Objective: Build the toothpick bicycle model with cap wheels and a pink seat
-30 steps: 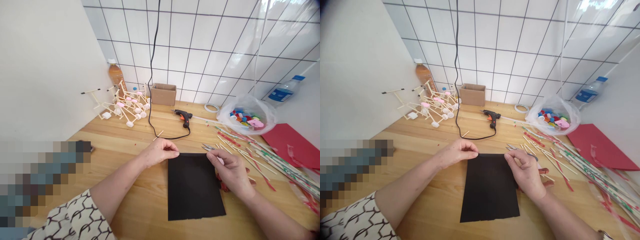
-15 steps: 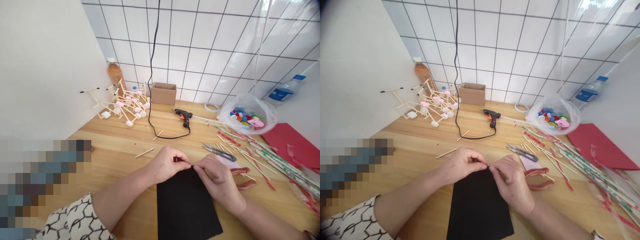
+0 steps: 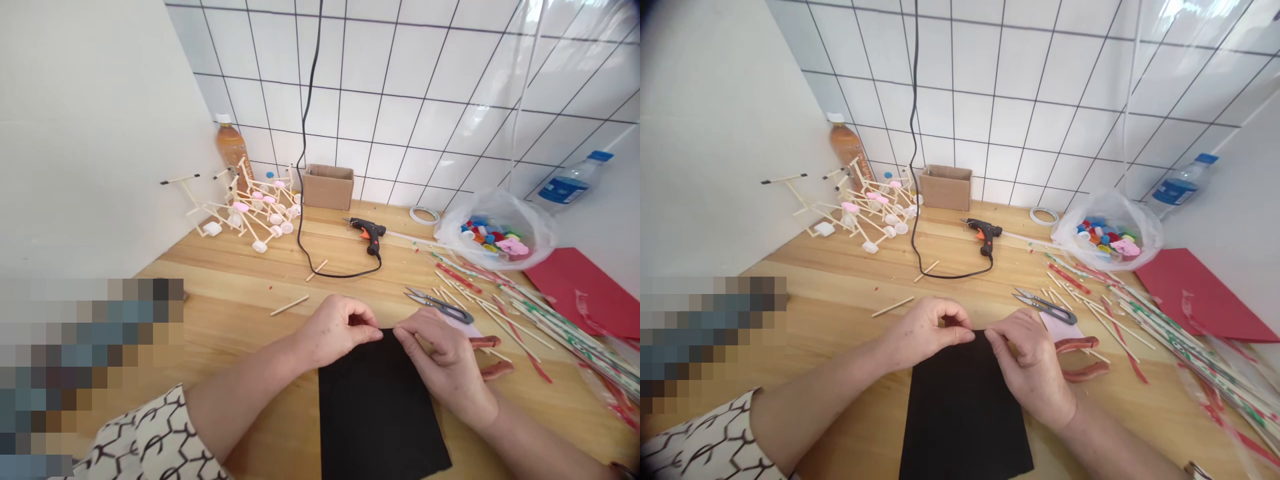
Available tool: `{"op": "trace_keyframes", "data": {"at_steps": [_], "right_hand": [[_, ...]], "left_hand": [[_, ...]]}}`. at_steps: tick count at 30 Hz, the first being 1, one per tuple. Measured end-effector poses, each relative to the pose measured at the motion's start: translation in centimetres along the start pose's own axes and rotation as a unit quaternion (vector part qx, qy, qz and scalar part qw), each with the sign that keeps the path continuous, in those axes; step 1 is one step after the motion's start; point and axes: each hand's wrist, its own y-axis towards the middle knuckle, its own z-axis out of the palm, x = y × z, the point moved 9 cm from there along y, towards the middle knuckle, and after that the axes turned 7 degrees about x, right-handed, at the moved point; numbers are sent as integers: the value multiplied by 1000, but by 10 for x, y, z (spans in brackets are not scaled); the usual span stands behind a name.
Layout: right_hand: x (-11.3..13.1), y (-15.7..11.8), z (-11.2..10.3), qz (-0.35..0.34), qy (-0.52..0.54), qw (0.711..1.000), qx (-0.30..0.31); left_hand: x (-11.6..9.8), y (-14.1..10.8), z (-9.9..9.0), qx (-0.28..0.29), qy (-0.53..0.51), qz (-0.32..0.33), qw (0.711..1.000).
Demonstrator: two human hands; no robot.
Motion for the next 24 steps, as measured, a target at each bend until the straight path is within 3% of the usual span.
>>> {"op": "trace_keyframes", "data": {"at_steps": [5,16,24], "right_hand": [[-9,-1,-10,32,10,999,-30],[-38,-5,-29,100,36,990,-91],[-60,-7,-27,167,105,977,-83]], "left_hand": [[0,0,-7,3,-4,2,1000],[11,5,-27,-48,-47,-16,998],[25,10,-36,-63,-122,-28,990]]}}
